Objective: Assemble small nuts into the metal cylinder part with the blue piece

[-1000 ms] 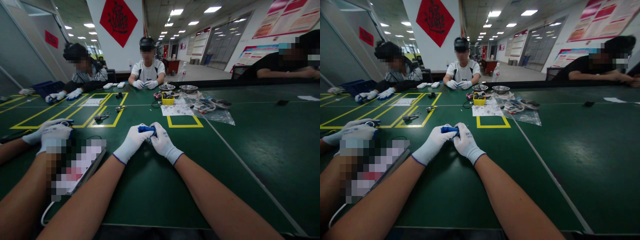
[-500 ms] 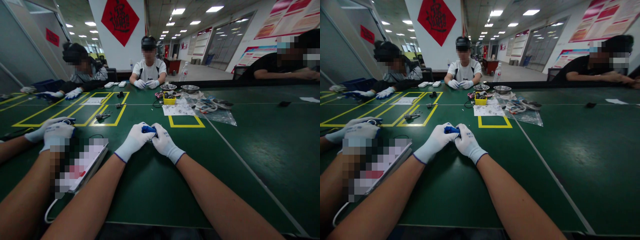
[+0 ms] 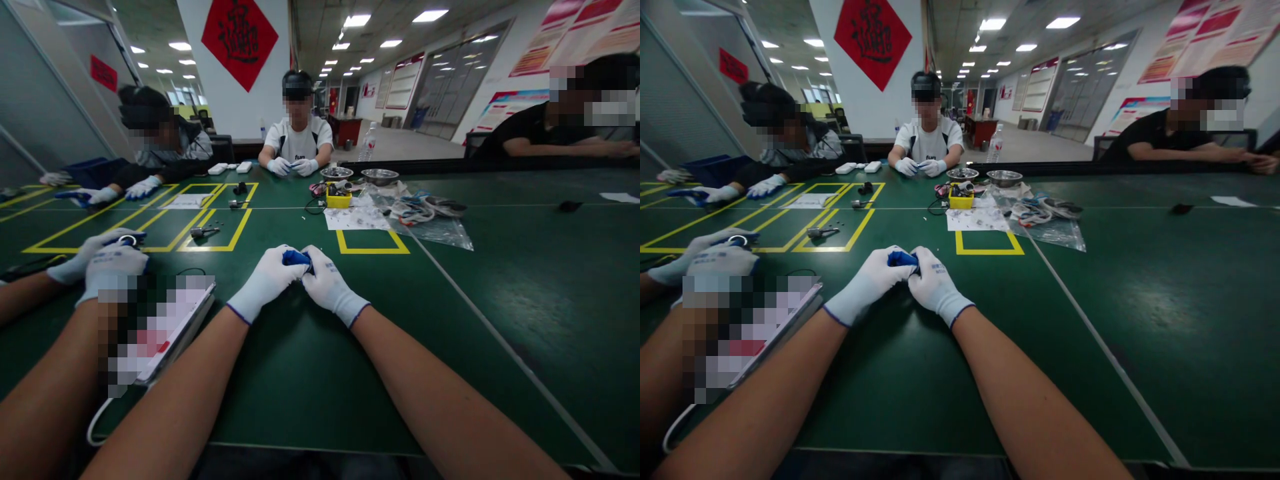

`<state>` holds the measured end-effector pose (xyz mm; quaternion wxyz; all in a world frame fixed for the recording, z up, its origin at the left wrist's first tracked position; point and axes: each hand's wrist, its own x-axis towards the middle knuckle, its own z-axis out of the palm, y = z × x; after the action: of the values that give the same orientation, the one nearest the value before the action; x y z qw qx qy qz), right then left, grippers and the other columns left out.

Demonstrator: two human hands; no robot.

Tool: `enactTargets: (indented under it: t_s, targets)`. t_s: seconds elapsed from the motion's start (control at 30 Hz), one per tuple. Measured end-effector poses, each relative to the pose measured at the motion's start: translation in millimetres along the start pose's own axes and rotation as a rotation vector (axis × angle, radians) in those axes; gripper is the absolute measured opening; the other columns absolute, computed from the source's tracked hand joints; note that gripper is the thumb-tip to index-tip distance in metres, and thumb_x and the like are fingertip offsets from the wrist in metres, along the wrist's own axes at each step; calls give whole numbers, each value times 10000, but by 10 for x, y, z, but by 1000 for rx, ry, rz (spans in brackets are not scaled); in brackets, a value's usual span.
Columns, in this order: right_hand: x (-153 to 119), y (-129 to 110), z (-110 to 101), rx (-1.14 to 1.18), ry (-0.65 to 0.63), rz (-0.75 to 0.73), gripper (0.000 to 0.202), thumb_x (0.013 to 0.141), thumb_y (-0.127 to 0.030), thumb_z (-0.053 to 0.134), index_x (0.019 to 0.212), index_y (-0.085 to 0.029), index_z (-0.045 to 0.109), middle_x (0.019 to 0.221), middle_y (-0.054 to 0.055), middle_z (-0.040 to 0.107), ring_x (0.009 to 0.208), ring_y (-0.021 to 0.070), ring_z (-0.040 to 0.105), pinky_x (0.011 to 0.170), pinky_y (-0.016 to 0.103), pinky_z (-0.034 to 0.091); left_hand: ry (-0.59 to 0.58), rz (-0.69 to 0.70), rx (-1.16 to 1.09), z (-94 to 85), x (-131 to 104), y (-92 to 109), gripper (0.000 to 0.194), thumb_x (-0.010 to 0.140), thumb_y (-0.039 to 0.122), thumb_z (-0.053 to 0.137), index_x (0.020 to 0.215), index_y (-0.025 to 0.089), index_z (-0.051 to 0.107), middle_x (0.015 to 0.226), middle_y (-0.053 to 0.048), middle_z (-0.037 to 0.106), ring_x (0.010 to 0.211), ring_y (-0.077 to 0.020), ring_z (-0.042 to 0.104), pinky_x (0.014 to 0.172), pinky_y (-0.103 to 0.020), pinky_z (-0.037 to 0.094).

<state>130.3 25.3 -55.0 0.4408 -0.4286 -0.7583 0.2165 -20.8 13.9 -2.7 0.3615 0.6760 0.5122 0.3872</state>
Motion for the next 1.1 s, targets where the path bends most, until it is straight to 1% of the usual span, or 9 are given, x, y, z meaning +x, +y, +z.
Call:
enactTargets:
  t_s: [0.13,0.37,0.47,0.53,0.67,0.83,0.93,1.03,1.1]
  targets:
    - [-3,-3,-1,-12,-21,-9,188,756,-175,513,927,-250,494,910,46,595,865,257,594,808,399,502,-21,9,93,-31,-18,37,104,712,222,757,751,167,678,747,4,665,726,-181,622,711,-316,490]
    - [11,9,-10,11,-3,4,249,735,-141,506,962,-244,518,942,56,612,908,264,606,859,418,524,88,55,249,38,-30,61,78,746,197,744,734,183,668,845,-10,640,822,-200,641,779,-337,495]
    - [13,0,-14,28,12,-8,264,730,-135,512,970,-244,529,965,60,623,932,262,612,873,417,531,165,61,263,44,-19,50,168,697,195,785,792,196,646,858,0,637,844,-204,631,799,-342,493]
    - [12,-8,-18,36,17,-11,275,729,-136,524,982,-243,541,978,59,628,945,260,613,883,418,534,170,34,235,45,-13,36,217,678,208,794,799,201,614,815,16,628,815,-198,614,775,-335,481]
    - [4,-27,-25,32,25,-15,264,731,-141,534,976,-239,546,970,57,630,920,253,613,856,408,533,104,-16,102,55,8,-1,190,697,258,754,767,199,588,734,31,617,753,-182,595,724,-317,466]
    - [6,-41,-17,17,114,-27,270,714,-132,528,962,-240,528,955,61,612,907,254,604,869,413,532,137,-9,-13,46,59,-62,96,814,278,631,848,189,643,833,-19,685,819,-206,650,789,-346,535]
    - [21,-20,-10,14,205,9,267,712,-130,523,953,-244,524,963,69,605,932,262,598,908,430,529,166,18,277,24,36,-69,196,840,217,581,974,192,722,993,-73,722,977,-251,679,937,-395,536]
    - [39,16,-8,34,268,51,237,723,-145,526,937,-245,512,954,71,607,925,264,599,908,438,533,11,56,635,7,-41,-41,269,840,281,641,1061,211,778,1094,-117,705,1037,-313,669,956,-435,531]
    - [47,34,-8,41,288,64,228,726,-150,529,929,-249,506,939,64,610,906,260,602,896,434,539,-90,90,737,1,-88,-17,278,843,342,667,1056,222,798,1061,-124,698,1001,-329,668,903,-433,538]
